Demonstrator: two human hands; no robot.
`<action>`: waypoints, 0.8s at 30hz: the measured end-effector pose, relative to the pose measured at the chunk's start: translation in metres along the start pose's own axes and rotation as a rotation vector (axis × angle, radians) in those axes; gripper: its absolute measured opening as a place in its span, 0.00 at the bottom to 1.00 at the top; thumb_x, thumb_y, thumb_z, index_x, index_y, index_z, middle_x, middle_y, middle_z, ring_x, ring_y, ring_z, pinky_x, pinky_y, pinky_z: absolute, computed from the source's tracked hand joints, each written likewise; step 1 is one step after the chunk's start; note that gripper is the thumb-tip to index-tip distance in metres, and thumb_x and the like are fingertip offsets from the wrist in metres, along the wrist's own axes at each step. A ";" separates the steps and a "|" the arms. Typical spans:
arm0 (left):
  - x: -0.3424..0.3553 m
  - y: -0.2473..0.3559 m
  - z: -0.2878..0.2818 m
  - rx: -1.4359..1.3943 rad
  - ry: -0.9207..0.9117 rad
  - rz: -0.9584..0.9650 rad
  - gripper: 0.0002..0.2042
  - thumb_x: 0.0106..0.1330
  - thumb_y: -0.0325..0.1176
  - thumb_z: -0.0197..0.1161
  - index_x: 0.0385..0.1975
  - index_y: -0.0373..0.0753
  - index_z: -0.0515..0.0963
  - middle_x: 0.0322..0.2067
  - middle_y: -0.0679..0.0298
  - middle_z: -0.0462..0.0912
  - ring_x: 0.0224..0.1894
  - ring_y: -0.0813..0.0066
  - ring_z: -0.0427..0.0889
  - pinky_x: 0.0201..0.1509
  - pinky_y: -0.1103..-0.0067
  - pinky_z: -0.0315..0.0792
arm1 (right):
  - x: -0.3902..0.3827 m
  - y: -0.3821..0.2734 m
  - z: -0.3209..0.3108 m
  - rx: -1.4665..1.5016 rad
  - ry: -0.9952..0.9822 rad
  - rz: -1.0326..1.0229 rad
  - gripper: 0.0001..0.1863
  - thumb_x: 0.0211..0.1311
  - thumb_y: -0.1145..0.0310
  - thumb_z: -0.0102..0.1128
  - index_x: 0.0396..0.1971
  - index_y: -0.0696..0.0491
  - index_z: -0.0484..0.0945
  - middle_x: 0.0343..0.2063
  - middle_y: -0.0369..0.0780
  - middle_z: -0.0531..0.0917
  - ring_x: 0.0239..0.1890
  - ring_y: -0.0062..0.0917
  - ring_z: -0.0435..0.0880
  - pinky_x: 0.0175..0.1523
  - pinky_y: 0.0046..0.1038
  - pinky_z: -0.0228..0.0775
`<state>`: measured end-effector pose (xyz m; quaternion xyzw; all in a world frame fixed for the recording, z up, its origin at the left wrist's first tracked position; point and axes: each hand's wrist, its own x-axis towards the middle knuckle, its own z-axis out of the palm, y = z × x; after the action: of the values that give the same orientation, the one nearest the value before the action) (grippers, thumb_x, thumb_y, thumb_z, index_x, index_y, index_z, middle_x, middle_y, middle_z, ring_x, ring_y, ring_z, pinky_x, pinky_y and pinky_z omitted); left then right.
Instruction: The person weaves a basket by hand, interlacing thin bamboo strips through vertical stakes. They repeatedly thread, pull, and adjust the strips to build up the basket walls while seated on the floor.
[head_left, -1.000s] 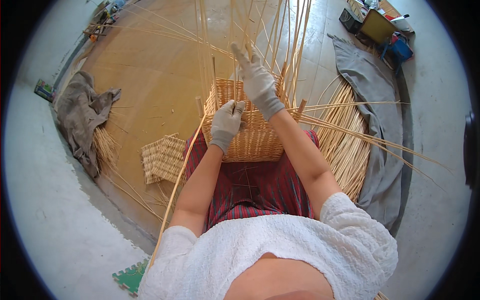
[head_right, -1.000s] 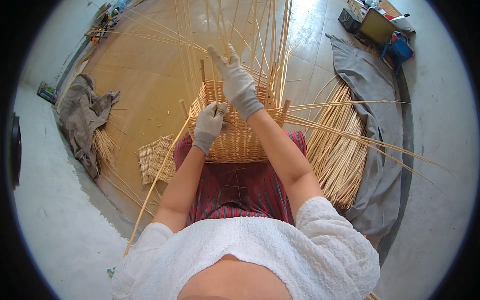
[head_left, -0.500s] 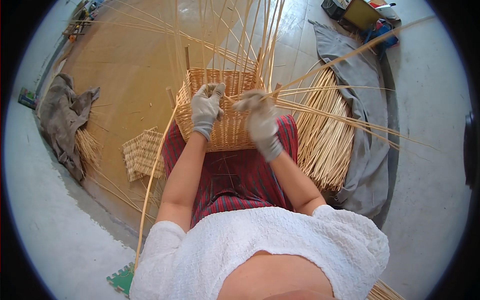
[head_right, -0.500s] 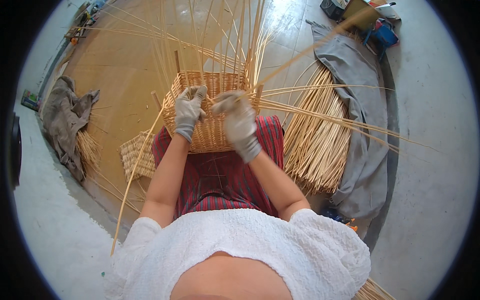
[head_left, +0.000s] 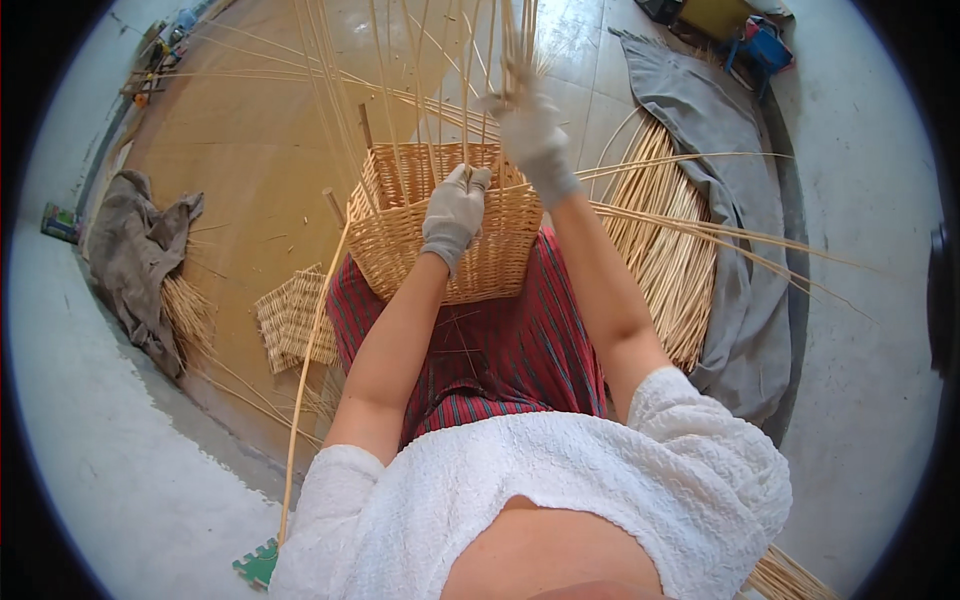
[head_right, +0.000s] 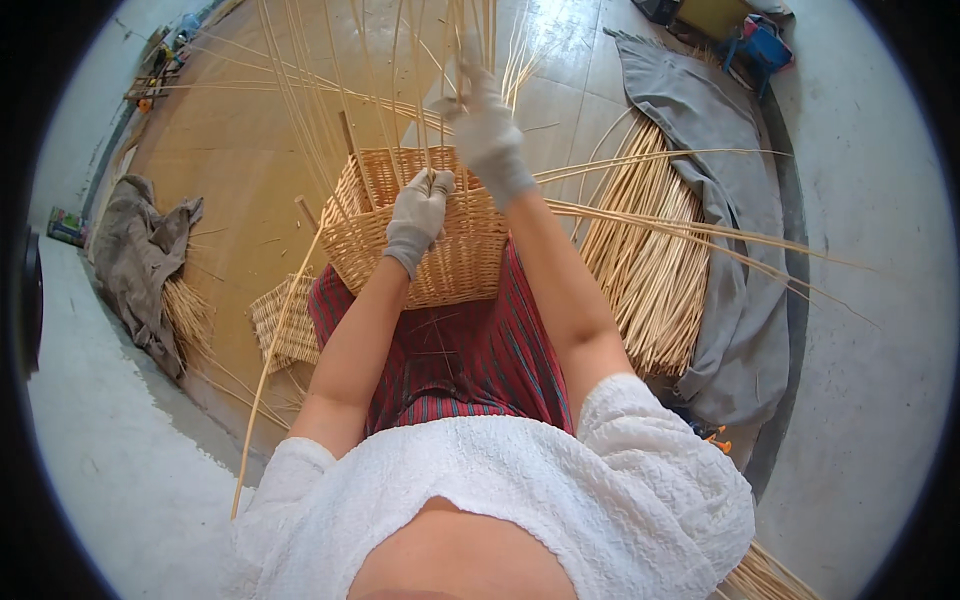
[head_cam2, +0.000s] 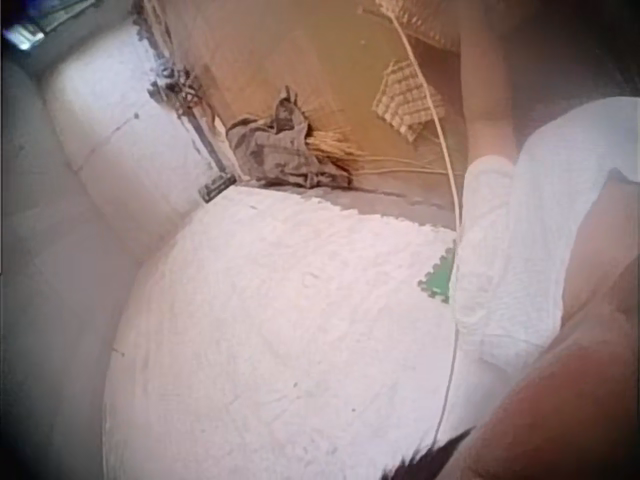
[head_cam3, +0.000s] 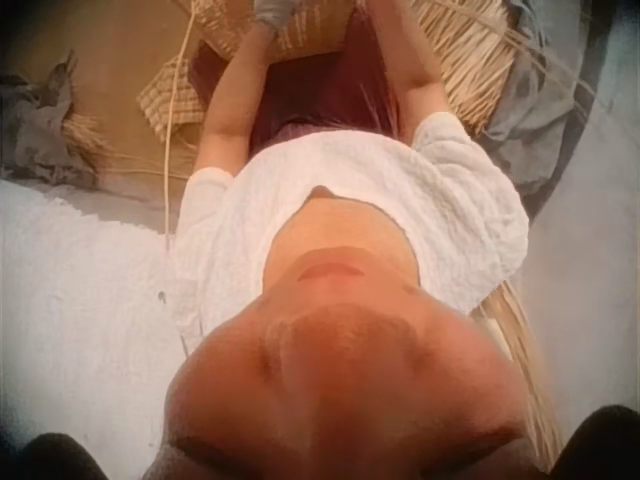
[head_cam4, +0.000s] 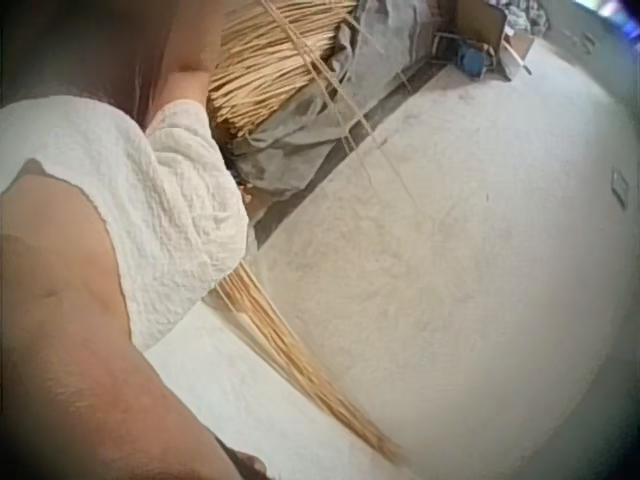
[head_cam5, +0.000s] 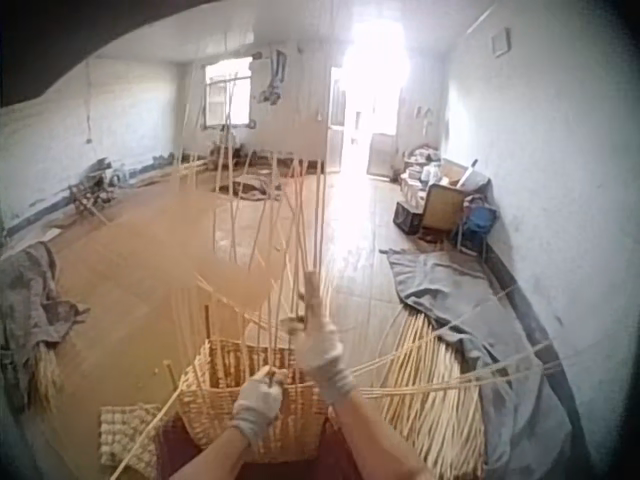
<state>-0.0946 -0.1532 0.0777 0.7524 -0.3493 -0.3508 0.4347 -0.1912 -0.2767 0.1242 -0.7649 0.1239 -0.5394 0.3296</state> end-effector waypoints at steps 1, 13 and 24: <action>0.001 0.006 -0.008 -0.008 0.009 -0.007 0.15 0.77 0.44 0.61 0.45 0.36 0.76 0.25 0.59 0.80 0.15 0.71 0.76 0.21 0.71 0.71 | -0.025 0.008 -0.015 0.206 0.078 0.022 0.34 0.72 0.79 0.47 0.77 0.50 0.53 0.51 0.46 0.85 0.55 0.33 0.85 0.57 0.33 0.81; -0.054 -0.149 -0.049 -0.090 0.661 0.646 0.22 0.72 0.25 0.65 0.63 0.37 0.69 0.51 0.57 0.80 0.45 0.71 0.85 0.45 0.73 0.82 | -0.100 -0.156 0.089 0.081 -0.309 -0.060 0.19 0.69 0.71 0.56 0.59 0.50 0.80 0.52 0.43 0.85 0.52 0.38 0.86 0.59 0.36 0.78; -0.025 -0.169 -0.161 -0.341 0.327 0.301 0.21 0.65 0.28 0.74 0.56 0.36 0.75 0.39 0.66 0.83 0.37 0.73 0.82 0.43 0.73 0.81 | -0.045 -0.042 0.096 0.491 0.229 0.488 0.12 0.70 0.76 0.62 0.49 0.49 0.75 0.40 0.38 0.86 0.42 0.25 0.86 0.43 0.27 0.80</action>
<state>0.0644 -0.0027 -0.0086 0.6545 -0.3181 -0.2099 0.6530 -0.1285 -0.1845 0.0983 -0.5456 0.2058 -0.5405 0.6065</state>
